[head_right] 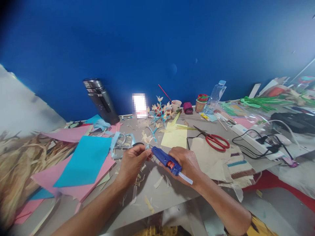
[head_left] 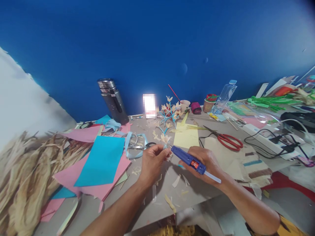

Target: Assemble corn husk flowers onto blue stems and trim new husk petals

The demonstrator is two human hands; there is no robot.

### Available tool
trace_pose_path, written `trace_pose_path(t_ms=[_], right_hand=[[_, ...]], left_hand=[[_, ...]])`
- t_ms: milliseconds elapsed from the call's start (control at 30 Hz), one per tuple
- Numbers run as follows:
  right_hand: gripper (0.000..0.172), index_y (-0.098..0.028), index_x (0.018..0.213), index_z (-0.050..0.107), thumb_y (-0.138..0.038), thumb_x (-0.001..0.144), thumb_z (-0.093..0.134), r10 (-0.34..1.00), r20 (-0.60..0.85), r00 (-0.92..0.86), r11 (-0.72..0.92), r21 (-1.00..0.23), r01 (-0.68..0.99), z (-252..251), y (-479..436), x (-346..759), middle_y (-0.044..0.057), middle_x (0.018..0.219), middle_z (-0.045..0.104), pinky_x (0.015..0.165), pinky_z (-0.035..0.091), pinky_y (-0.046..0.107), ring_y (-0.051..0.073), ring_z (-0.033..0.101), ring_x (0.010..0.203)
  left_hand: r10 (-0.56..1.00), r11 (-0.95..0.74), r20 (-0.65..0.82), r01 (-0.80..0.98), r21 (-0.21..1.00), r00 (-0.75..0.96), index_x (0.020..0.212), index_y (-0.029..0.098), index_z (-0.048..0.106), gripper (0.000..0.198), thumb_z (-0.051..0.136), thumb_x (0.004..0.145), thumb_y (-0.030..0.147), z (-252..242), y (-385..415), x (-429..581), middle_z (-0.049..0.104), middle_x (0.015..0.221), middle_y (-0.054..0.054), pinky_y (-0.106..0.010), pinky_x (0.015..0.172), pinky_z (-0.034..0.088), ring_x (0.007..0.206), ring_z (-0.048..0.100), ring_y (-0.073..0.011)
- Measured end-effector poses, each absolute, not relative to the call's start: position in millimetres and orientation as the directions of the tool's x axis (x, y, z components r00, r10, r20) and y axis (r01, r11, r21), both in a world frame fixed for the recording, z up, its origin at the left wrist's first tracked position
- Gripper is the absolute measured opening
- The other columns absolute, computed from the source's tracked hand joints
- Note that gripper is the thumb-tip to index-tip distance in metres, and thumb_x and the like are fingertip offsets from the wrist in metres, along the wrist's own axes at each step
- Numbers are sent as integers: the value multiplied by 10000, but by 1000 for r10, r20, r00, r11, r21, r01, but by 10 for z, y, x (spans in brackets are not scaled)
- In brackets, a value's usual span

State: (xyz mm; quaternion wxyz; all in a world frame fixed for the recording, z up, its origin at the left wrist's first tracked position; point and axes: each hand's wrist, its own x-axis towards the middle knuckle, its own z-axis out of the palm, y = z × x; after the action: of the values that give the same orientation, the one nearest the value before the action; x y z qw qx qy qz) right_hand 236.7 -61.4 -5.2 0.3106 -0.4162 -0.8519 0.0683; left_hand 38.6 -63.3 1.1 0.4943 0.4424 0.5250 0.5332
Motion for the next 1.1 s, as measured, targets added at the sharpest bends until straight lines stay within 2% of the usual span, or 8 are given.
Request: trace_pose_path(t_ms=[233, 433, 600, 733, 800, 967, 1100], right_hand=[[358, -196, 640, 507, -438, 885, 603, 756, 460, -466, 643, -390, 659, -40, -617, 2364, 13, 615, 555, 559, 290, 258, 130, 504, 557], [401, -204, 661, 499, -519, 904, 556, 762, 491, -422, 628, -402, 666, -34, -624, 2409, 22, 643, 553, 563, 297, 265, 141, 487, 577], [335, -209, 770, 519, -512, 902, 577, 815, 421, -398, 529, -262, 807, 59, -603, 2639, 47, 769, 591, 609, 324, 276, 185, 541, 702], [180, -208, 878, 568, -387, 880, 588, 872, 396, -288, 346, -81, 935, 74, -494, 3037, 78, 879, 616, 650, 340, 300, 231, 575, 798], [117, -215, 929, 595, -300, 848, 591, 904, 366, -219, 252, -45, 967, 57, -414, 3238, 78, 918, 628, 670, 348, 301, 250, 588, 871], [206, -209, 1001, 636, -208, 798, 601, 923, 172, -345, 366, -112, 924, 43, -265, 3406, 79, 983, 635, 750, 386, 287, 228, 592, 912], [208, -185, 900, 644, -111, 711, 601, 902, 101, -420, 430, -142, 891, 20, -183, 3298, 87, 952, 628, 781, 403, 292, 238, 586, 921]], left_hand=[[992, 41, -51, -86, 995, -117, 574, 157, 639, 181, 717, 660, 296, 24, -636, 383, 614, 545, 7, -229, 576, 401, 541, 500, -102], [994, 63, -72, -103, 993, -83, 588, 151, 658, 158, 707, 690, 262, -6, -627, 367, 639, 583, -12, -234, 604, 427, 560, 529, -105], [989, 125, -142, -287, 950, -38, 640, 140, 661, 189, 765, 683, 291, -88, -589, 359, 672, 643, -40, -237, 608, 444, 578, 545, -104], [981, 175, -196, -416, 892, -8, 665, 133, 655, 281, 846, 603, 330, -88, -566, 356, 662, 627, -38, -237, 595, 454, 579, 558, -107], [980, 180, -198, -434, 883, 4, 667, 130, 654, 305, 864, 584, 334, -67, -565, 357, 660, 628, -35, -232, 585, 451, 574, 556, -101], [984, 170, -179, -428, 888, 19, 662, 138, 626, 317, 873, 587, 323, -23, -582, 368, 657, 614, -25, -229, 566, 435, 564, 555, -100], [986, 161, -163, -405, 900, 32, 659, 145, 606, 302, 862, 610, 298, -4, -602, 379, 670, 636, -27, -229, 572, 433, 579, 557, -102]])
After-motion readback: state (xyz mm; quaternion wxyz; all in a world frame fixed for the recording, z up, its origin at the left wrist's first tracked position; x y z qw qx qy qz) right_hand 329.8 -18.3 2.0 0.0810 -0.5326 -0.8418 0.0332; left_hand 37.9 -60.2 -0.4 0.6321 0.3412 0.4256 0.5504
